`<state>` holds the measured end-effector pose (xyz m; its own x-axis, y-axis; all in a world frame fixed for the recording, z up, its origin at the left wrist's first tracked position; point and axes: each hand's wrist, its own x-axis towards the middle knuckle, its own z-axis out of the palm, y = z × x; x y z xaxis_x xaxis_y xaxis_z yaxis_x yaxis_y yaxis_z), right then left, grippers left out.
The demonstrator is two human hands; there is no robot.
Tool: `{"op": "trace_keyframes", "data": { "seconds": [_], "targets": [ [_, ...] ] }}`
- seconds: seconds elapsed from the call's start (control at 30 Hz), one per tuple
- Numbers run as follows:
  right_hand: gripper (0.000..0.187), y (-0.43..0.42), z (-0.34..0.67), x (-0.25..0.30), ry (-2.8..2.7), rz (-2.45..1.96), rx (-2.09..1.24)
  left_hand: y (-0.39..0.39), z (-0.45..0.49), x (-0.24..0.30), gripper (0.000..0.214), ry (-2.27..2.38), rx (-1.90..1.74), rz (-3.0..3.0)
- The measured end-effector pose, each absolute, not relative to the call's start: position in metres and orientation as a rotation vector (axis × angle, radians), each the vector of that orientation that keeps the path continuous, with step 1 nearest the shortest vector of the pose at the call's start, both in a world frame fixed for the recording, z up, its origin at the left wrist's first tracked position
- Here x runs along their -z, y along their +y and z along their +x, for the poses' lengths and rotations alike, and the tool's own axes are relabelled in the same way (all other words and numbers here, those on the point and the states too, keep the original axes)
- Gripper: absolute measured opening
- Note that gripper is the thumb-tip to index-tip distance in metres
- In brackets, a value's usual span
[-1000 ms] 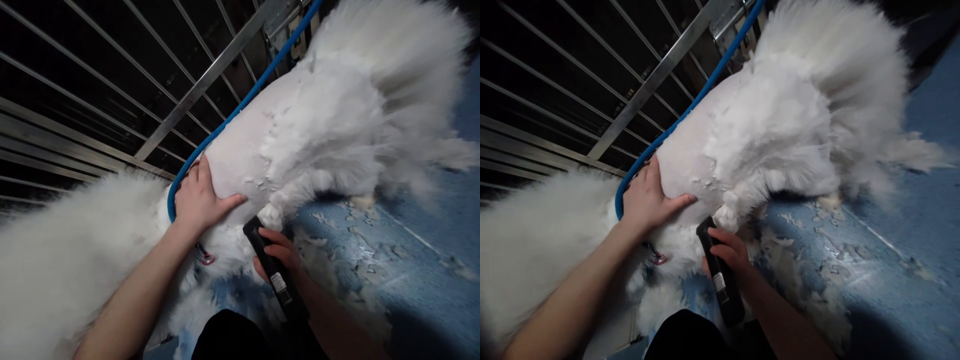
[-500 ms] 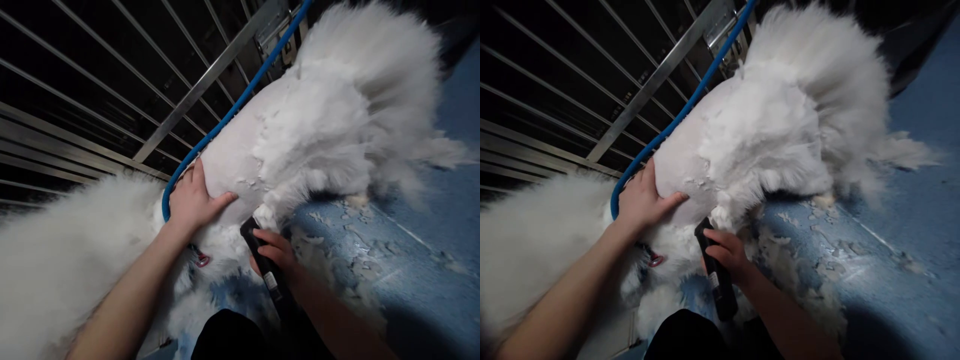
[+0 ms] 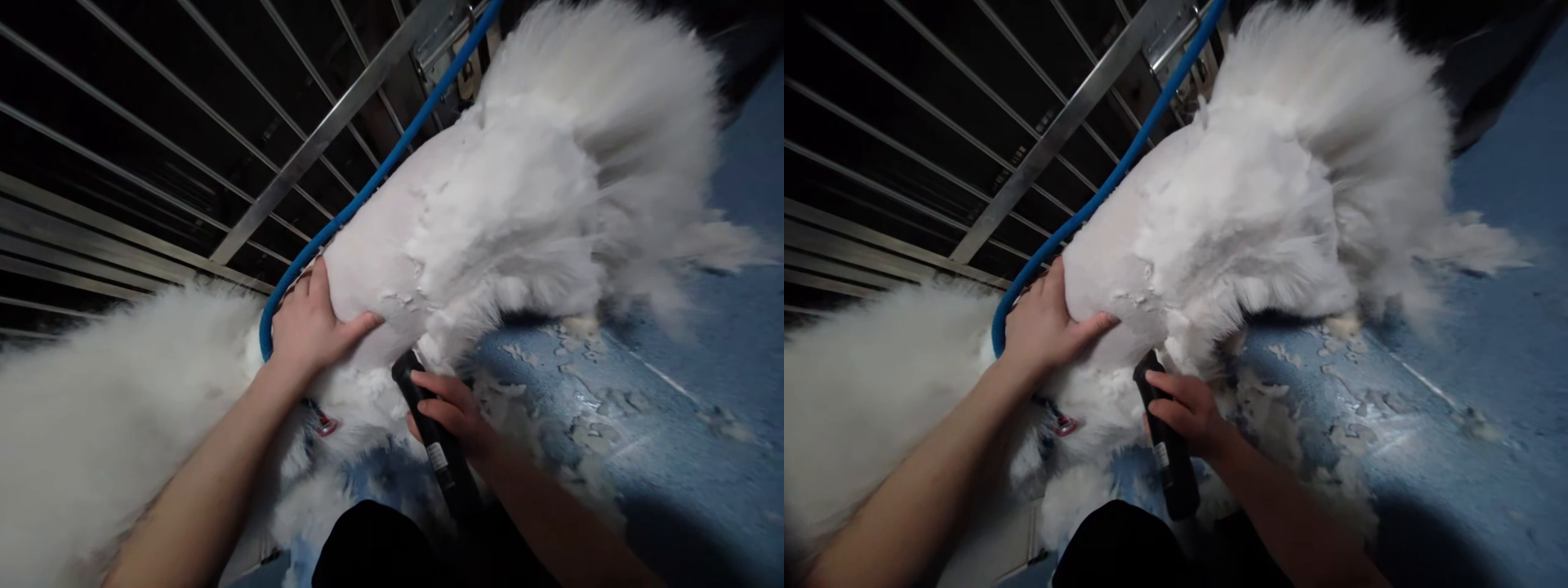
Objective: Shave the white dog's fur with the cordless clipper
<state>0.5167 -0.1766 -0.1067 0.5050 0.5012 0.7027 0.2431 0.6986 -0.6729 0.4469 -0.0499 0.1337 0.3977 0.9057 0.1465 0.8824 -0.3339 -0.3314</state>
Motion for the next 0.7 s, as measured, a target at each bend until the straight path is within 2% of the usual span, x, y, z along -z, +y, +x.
{"op": "trace_keyframes", "data": {
  "seconds": [0.07, 0.27, 0.5, 0.7],
  "targets": [
    [0.04, -0.165, 0.521, 0.108, -1.139, -0.83, -0.052, -0.05, 0.447, -0.134, 0.114, -1.552, -0.105, -2.296],
    [0.03, -0.145, 0.523, 0.136, -1.072, -0.964, -0.007, -0.048, 0.449, -0.136, 0.114, -1.54, -0.126, -2.314],
    [0.036, -0.169, 0.528, 0.106, -1.166, -0.832, 0.038, -0.049, 0.451, -0.138, 0.109, -1.558, -0.152, -2.315],
    [0.013, -0.143, 0.545, 0.135, -1.097, -0.905, -0.229, -0.046, 0.45, -0.138, 0.111, -1.552, -0.154, -2.328]
  ]
}}
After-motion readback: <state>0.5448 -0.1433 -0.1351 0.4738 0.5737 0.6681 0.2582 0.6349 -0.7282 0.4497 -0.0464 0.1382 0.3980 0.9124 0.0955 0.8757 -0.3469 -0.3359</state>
